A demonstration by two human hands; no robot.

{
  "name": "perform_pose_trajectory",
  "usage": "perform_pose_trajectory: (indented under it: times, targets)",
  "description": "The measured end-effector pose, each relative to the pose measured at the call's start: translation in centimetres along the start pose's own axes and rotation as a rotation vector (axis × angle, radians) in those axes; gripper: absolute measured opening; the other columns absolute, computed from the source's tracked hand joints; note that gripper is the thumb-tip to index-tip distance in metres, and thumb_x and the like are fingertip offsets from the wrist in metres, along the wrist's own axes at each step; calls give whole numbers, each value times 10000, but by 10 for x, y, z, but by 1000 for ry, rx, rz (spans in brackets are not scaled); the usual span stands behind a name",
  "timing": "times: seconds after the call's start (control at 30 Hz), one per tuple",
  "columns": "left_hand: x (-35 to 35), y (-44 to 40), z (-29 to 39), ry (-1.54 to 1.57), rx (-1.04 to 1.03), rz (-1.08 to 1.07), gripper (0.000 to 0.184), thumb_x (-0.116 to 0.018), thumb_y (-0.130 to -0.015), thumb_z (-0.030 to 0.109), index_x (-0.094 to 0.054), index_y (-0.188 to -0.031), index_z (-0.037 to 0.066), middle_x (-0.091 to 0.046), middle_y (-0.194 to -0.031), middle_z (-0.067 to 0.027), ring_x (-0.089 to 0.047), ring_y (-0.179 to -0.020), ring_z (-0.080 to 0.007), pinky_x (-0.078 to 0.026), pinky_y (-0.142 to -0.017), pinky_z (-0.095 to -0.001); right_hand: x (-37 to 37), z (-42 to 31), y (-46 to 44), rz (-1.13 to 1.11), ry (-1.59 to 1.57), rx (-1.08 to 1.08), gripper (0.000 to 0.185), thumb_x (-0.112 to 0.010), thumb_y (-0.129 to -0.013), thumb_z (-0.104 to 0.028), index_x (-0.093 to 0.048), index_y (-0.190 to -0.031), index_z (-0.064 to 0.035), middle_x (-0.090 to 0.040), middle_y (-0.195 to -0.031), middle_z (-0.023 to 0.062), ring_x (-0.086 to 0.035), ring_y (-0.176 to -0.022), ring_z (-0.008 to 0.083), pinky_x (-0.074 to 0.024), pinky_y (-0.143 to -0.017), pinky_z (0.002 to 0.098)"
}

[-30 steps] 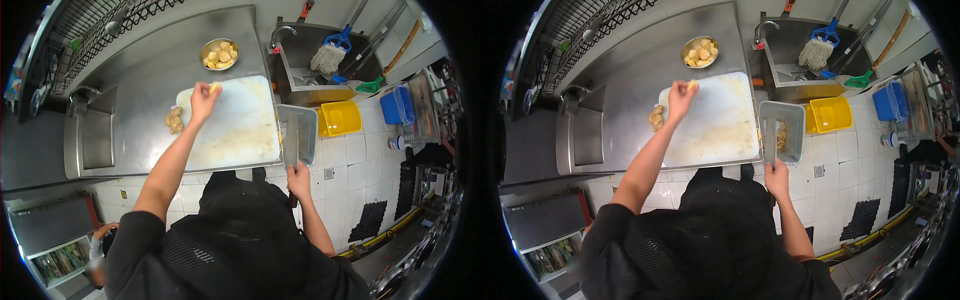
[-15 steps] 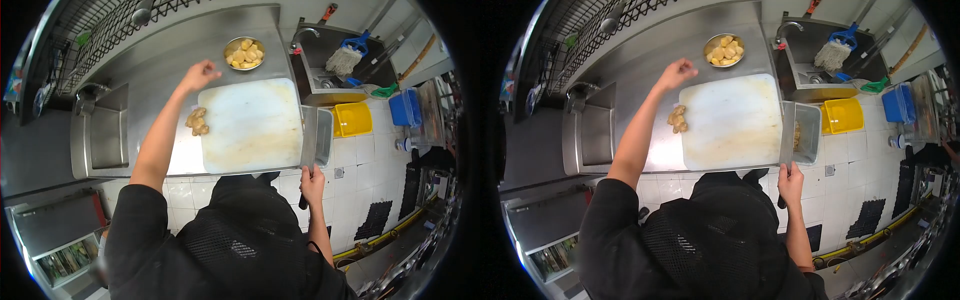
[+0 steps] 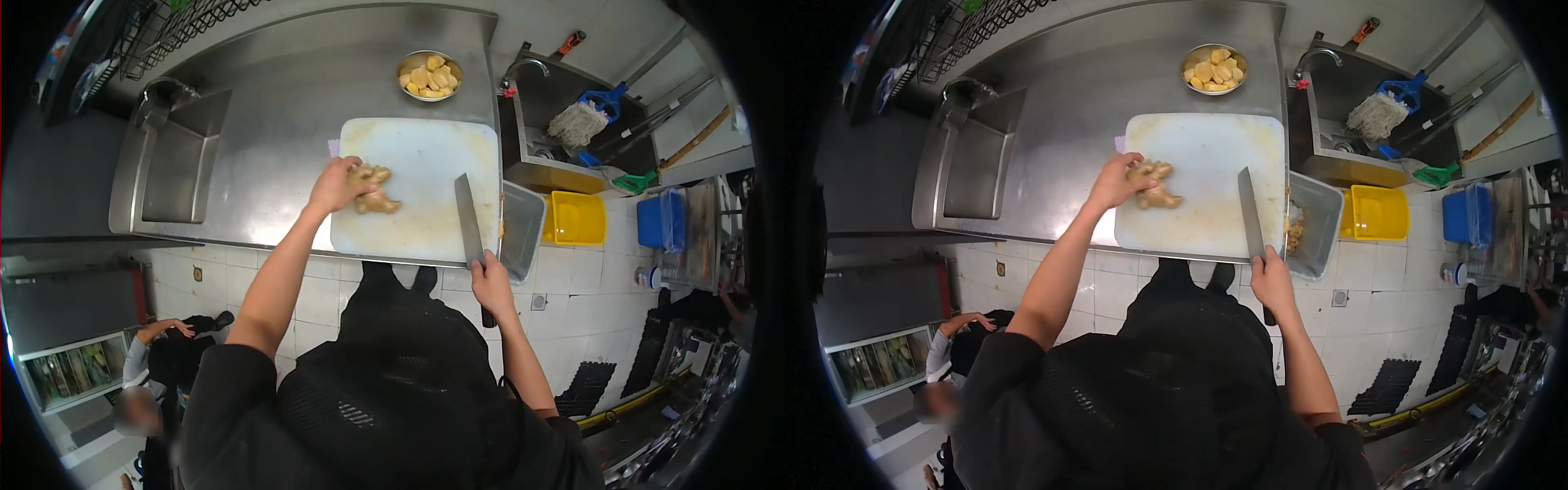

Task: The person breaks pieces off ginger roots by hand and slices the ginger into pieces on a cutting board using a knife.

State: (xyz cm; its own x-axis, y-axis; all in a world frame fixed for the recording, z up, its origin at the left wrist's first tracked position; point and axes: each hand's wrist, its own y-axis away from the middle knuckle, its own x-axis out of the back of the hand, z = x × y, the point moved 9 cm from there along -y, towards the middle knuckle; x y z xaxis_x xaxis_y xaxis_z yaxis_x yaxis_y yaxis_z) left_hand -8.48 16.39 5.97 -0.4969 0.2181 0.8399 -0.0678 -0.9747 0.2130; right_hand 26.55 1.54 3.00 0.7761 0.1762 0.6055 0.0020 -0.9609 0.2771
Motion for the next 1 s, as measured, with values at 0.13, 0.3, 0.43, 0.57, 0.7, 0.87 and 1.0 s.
perform_pose_trajectory:
  times: [0.13, 0.3, 0.43, 0.57, 0.7, 0.87, 1.0]
  targets:
    - [-24, 26, 23, 209, 23, -13, 355, -783, -885, 251, -692, -1126, 7, -699, -999, -132, -677, -889, -246, -546, -818, -361, 3, -10, -6, 13, 77, 82, 203, -546, -981, -144, -553, -1062, 42, -652, -834, 329, -633, -820, 531, -479, -714, 591]
    - [-43, 36, 9, 403, 107, 14, 304, -743, -900, 183, -689, -1140, 4, -698, -1004, -99, -650, -849, -161, -547, -775, -323, 21, -47, 10, 244, -31, 205, 214, -534, -982, -127, -517, -1138, 18, -660, -816, 317, -639, -771, 526, -489, -668, 590]
    - [-62, 48, 14, 457, 62, -44, 356, -779, -856, 169, -680, -1158, 8, -659, -1039, -93, -635, -898, -181, -548, -797, -324, 10, -33, -9, 157, 218, 129, 193, -513, -973, -100, -459, -1122, 10, -661, -786, 306, -642, -729, 522, -502, -646, 597]
    - [-70, 58, 21, 372, -48, 61, 453, -830, -783, 161, -659, -1183, 35, -568, -1159, -103, -599, -993, -204, -539, -844, -325, 11, -26, -15, 142, 254, 123, 173, -503, -964, -85, -436, -1088, 14, -655, -767, 310, -643, -722, 519, -505, -644, 605]
    - [-76, 62, 23, 414, -109, 123, 468, -825, -785, 156, -640, -1206, 70, -538, -1220, -97, -595, -1021, -226, -526, -889, -344, 13, -28, -12, 87, 313, 106, 170, -501, -967, -105, -455, -1080, 13, -660, -746, 296, -650, -716, 511, -506, -649, 607]
    - [-80, 57, 28, 466, -162, 104, 477, -790, -815, 142, -601, -1251, 90, -536, -1263, -83, -582, -1079, -239, -506, -949, -379, 3, -64, -6, 0, 317, 177, 174, -497, -999, -160, -476, -1051, 4, -667, -735, 284, -661, -707, 496, -508, -646, 604]
    - [-75, 56, 41, 296, -210, 189, 588, -767, -806, 117, -538, -1348, 100, -511, -1408, -117, -558, -1191, -324, -477, -1025, -414, -11, -80, -6, -97, 338, 144, 158, -498, -1010, -161, -473, -1023, -6, -669, -733, 276, -662, -703, 492, -509, -647, 598]
